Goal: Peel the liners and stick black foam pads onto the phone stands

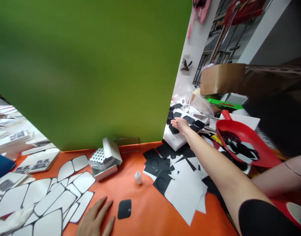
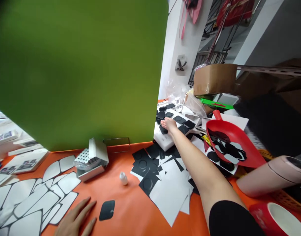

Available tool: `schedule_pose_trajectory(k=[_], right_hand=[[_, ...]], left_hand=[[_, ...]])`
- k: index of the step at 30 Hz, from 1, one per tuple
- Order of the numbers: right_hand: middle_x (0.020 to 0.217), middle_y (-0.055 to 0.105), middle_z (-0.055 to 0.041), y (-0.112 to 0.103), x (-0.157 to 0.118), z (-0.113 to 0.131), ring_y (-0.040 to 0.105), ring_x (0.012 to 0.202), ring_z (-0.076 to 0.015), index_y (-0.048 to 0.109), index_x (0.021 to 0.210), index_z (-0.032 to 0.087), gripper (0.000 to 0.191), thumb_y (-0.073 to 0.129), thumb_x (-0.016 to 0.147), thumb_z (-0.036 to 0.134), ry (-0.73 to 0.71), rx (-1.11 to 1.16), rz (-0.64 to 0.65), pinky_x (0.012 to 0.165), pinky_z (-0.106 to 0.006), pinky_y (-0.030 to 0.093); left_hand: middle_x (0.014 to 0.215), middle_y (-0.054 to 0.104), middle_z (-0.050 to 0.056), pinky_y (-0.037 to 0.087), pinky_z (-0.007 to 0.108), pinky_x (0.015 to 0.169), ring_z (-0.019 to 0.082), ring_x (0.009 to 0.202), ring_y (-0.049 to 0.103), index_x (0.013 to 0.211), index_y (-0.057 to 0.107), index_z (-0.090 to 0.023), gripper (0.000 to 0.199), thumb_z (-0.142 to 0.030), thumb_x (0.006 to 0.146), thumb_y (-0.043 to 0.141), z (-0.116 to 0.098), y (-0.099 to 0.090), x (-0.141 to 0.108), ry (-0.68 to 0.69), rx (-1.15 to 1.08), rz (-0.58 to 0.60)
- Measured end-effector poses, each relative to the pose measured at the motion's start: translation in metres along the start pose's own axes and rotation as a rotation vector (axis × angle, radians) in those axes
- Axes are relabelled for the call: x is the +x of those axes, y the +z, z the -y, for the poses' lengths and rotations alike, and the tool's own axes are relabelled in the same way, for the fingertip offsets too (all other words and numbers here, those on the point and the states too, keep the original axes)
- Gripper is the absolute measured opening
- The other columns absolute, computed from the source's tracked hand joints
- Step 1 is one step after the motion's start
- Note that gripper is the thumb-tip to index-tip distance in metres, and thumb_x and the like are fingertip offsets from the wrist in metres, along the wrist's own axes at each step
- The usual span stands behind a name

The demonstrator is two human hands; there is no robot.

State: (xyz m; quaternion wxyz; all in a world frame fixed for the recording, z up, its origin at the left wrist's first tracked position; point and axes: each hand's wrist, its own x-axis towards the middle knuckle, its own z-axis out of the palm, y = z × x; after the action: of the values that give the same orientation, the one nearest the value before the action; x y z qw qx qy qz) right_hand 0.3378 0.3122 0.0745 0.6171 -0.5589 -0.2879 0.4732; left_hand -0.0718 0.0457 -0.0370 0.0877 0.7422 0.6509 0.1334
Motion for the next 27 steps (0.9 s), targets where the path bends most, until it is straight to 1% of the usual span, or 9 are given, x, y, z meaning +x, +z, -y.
schedule_pose_trajectory(k=[4, 9, 12, 15, 18, 21, 23, 25, 27], right_hand=[[0.07, 0.059, -0.0008, -0.025, -0.068, -0.014, 0.055, 0.056, -0.0087, 0.05, 0.099, 0.016, 0.016, 0.042, 0.085, 0.018, -0.081, -0.109, 0.08, 0.053, -0.02, 0.044], [0.063, 0.06, -0.0007, -0.035, -0.199, -0.081, 0.056, 0.056, -0.0125, 0.057, 0.087, 0.016, 0.015, 0.052, 0.076, 0.023, -0.1, -0.285, 0.288, 0.054, -0.024, 0.044], [0.081, 0.065, -0.0046, -0.03, -0.28, -0.129, 0.06, 0.077, -0.0188, 0.061, 0.091, 0.017, 0.021, 0.053, 0.074, 0.027, -0.12, -0.399, 0.413, 0.07, -0.031, 0.046], [0.109, 0.059, -0.0076, -0.022, -0.337, -0.164, 0.053, 0.102, -0.0212, 0.056, 0.109, 0.019, 0.032, 0.044, 0.08, 0.027, -0.343, -0.776, 0.528, 0.089, -0.036, 0.039], [0.121, 0.052, -0.0045, -0.019, -0.364, -0.179, 0.042, 0.116, -0.0225, 0.056, 0.11, 0.021, 0.032, 0.04, 0.083, 0.023, -0.583, -1.023, 0.588, 0.102, -0.041, 0.025], [0.121, 0.053, -0.0042, -0.02, -0.365, -0.181, 0.044, 0.114, -0.0218, 0.057, 0.108, 0.021, 0.032, 0.037, 0.084, 0.024, -0.633, -1.103, 0.602, 0.101, -0.041, 0.028], [0.118, 0.055, -0.0054, -0.021, -0.361, -0.182, 0.047, 0.112, -0.0213, 0.059, 0.107, 0.019, 0.032, 0.035, 0.085, 0.026, -0.633, -1.103, 0.592, 0.099, -0.039, 0.032], [0.116, 0.056, -0.0057, -0.022, -0.357, -0.184, 0.049, 0.11, -0.0215, 0.06, 0.104, 0.019, 0.032, 0.035, 0.085, 0.027, -0.648, -1.101, 0.579, 0.098, -0.038, 0.034], [0.115, 0.057, -0.006, -0.023, -0.356, -0.189, 0.05, 0.108, -0.0226, 0.061, 0.103, 0.019, 0.032, 0.037, 0.084, 0.029, -0.673, -1.116, 0.568, 0.096, -0.04, 0.036]], left_hand=[[0.129, 0.044, 0.007, 0.03, 0.042, 0.098, 0.025, 0.117, 0.04, 0.119, 0.051, -0.023, 0.045, -0.042, 0.08, 0.039, -0.014, -0.01, -0.003, 0.022, 0.057, -0.01], [0.127, 0.046, 0.011, 0.026, 0.043, 0.099, 0.028, 0.117, 0.039, 0.117, 0.052, -0.019, 0.044, -0.039, 0.081, 0.038, -0.023, -0.016, -0.007, 0.066, -0.011, -0.062], [0.124, 0.049, 0.012, 0.026, 0.044, 0.098, 0.029, 0.115, 0.04, 0.115, 0.054, -0.018, 0.042, -0.037, 0.081, 0.039, -0.025, -0.017, -0.009, 0.092, -0.082, -0.093], [0.121, 0.051, 0.012, 0.029, 0.043, 0.097, 0.028, 0.112, 0.043, 0.112, 0.056, -0.016, 0.04, -0.036, 0.081, 0.039, -0.028, -0.015, -0.012, 0.108, -0.077, -0.097], [0.117, 0.055, 0.007, 0.032, 0.035, 0.096, 0.022, 0.108, 0.048, 0.105, 0.06, -0.021, 0.034, -0.034, 0.082, 0.039, -0.027, -0.019, -0.019, 0.114, -0.042, -0.082], [0.124, 0.05, 0.001, 0.027, 0.032, 0.1, 0.019, 0.114, 0.043, 0.103, 0.061, -0.029, 0.031, -0.036, 0.08, 0.041, -0.005, -0.04, -0.029, 0.023, 0.021, -0.11], [0.137, 0.034, 0.005, 0.014, 0.044, 0.104, 0.025, 0.126, 0.026, 0.113, 0.054, -0.026, 0.039, -0.04, 0.078, 0.043, 0.022, -0.062, -0.036, -0.15, 0.084, -0.187], [0.144, 0.014, 0.014, 0.003, 0.06, 0.098, 0.035, 0.13, 0.006, 0.125, 0.042, -0.02, 0.058, -0.049, 0.076, 0.043, 0.053, -0.084, -0.039, -0.374, 0.136, -0.271], [0.144, 0.003, 0.02, 0.001, 0.071, 0.088, 0.042, 0.128, -0.002, 0.132, 0.031, -0.016, 0.074, -0.059, 0.072, 0.04, 0.08, -0.1, -0.041, -0.566, 0.157, -0.315]])
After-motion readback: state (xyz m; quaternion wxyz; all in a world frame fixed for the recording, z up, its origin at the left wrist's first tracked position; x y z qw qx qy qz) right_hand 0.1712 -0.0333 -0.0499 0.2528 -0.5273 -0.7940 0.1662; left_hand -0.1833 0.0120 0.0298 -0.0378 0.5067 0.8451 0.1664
